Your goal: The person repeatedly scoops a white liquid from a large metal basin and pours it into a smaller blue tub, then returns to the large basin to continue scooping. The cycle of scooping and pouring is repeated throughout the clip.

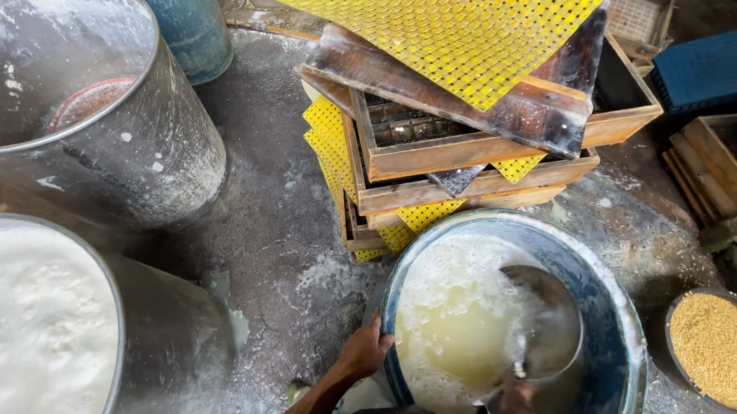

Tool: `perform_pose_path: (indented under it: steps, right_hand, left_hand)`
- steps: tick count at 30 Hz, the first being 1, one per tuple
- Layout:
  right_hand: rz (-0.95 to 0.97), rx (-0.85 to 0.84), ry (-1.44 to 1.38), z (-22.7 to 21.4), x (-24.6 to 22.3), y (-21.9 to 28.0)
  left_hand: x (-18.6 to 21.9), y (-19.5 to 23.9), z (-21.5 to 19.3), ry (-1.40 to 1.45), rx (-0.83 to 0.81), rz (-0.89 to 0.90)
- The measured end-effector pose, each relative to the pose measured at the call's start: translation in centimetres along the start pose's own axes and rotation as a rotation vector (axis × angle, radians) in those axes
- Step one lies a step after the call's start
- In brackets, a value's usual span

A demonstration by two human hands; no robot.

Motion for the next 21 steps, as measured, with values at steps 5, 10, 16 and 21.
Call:
perform_pose_path:
  steps: [5, 10, 16, 21]
  right_hand:
    - [0.462, -0.607, -0.390, 3.7, -0.1, 0.5]
    - [0.512, -0.744, -0.273, 1.3, -3.7, 2.3]
    - [0.544, -0.854, 0.065, -2.7, -11.4, 2.5]
    - [0.368, -0.746, 0.451, 1.4, -16.2, 2.0]
  left_hand:
    - [-1.2, 0.3, 0.2, 0.122, -0.114, -0.049]
    - [-5.4, 0.6, -0.2, 0.316, 0.012, -0.061]
    - [-15.8, 2.6, -1.1, 0.647, 0.337, -0.229]
    - [-25.8, 7.2, -2.0, 1.355, 0.770, -0.275]
Point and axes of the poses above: each hand's wrist, its own y-axis away from the middle knuckle, its own z-axis out of the palm, x = y × z, the point moved 2 cm from there along -y, towards the middle knuckle
